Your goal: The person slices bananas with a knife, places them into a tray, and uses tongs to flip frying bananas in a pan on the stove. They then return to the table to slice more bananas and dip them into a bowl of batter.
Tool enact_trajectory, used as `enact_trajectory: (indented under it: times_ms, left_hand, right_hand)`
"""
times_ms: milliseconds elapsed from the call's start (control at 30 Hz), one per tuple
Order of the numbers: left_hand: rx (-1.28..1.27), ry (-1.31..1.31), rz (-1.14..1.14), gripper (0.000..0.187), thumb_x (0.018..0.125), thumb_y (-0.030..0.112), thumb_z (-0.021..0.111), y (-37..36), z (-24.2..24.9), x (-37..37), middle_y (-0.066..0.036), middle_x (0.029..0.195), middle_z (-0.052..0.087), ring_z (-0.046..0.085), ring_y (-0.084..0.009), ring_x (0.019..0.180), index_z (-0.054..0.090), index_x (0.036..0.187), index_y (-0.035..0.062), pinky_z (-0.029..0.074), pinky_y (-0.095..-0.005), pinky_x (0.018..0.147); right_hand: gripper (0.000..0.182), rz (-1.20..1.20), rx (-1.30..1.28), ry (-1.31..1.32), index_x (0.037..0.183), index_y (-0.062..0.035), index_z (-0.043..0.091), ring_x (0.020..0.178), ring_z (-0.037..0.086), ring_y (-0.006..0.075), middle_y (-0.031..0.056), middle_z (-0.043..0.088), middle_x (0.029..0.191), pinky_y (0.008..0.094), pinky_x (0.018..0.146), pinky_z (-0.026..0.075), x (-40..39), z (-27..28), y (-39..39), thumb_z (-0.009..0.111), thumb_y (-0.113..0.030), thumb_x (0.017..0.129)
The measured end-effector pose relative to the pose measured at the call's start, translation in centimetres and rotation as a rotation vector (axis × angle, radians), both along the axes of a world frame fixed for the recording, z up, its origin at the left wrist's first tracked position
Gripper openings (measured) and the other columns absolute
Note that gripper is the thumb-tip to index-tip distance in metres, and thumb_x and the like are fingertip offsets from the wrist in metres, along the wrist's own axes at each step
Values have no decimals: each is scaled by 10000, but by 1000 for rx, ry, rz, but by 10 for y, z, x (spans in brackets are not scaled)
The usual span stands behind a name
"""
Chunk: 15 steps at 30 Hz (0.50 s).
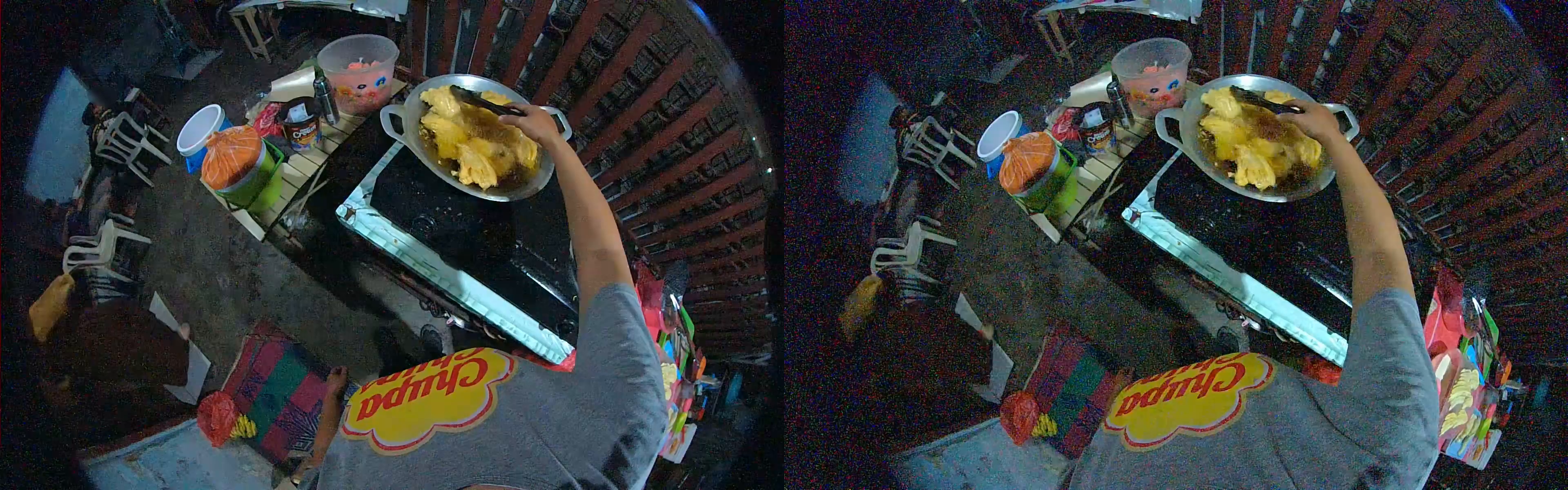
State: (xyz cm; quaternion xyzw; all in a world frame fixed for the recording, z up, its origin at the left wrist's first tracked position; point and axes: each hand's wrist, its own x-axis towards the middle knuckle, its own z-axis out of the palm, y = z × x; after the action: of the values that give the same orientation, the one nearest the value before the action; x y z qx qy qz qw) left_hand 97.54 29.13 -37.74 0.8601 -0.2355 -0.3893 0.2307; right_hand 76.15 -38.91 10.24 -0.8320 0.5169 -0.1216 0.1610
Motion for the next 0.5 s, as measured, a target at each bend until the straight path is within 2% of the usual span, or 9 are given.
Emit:
enact_trajectory:
  times_ms: [133, 167, 300, 333, 367, 433, 500]
  left_hand:
    - [117, 4, 16, 352, 779, 338, 501, -50, 109, -7, -173, 914, 582, 555, -307, 870, 556, 955, 38, 425, -346, 760]
    - [117, 3, 16, 352, 779, 338, 501, -51, 111, -6, -173, 914, 582, 555, -307, 870, 556, 955, 38, 425, -346, 760]
    - [120, -4, 1, 361, 771, 355, 502, -51, 108, -6, -168, 907, 585, 557, -300, 866, 566, 939, 43, 427, -348, 749]
    - [120, -6, -3, 363, 770, 360, 503, -51, 107, -6, -167, 906, 585, 558, -299, 865, 569, 935, 44, 428, -348, 746]
    - [120, -6, -2, 363, 770, 360, 503, -43, 83, -6, -167, 906, 585, 558, -299, 865, 569, 935, 44, 428, -348, 746]
    - [124, 59, 146, 355, 765, 350, 511, -19, 12, -4, -161, 900, 589, 561, -286, 865, 573, 928, 41, 429, -350, 735]
    - [122, 76, 118, 351, 763, 345, 515, -12, 2, -3, -159, 893, 591, 562, -283, 863, 573, 926, 39, 430, -348, 733]
  right_hand:
    - [537, 12, -29, 119, 1114, -212, 532, 923, 545, 267, 117, 577, 998, 350, 801, 410, 20, 16, 11, 583, -488, 656]
    - [536, 7, -15, 137, 1117, -229, 529, 936, 541, 265, 108, 574, 1013, 353, 805, 412, 24, 20, 13, 578, -498, 655]
    - [531, -42, -23, 145, 1108, -243, 533, 937, 544, 252, 101, 571, 1027, 359, 786, 423, 32, 17, 11, 580, -505, 649]
    - [526, -8, -90, 186, 1103, -242, 537, 931, 546, 250, 100, 574, 1019, 358, 780, 426, 34, 13, 10, 584, -501, 648]
    - [521, 26, -157, 227, 1097, -240, 541, 926, 548, 248, 98, 576, 1012, 356, 774, 429, 35, 12, 10, 588, -497, 646]
    - [521, 46, -138, 246, 1092, -236, 544, 910, 553, 253, 101, 584, 988, 353, 764, 433, 35, 18, 12, 592, -495, 642]
    - [522, 62, -118, 266, 1086, -231, 548, 894, 559, 259, 104, 591, 964, 351, 754, 437, 35, 24, 17, 596, -493, 637]
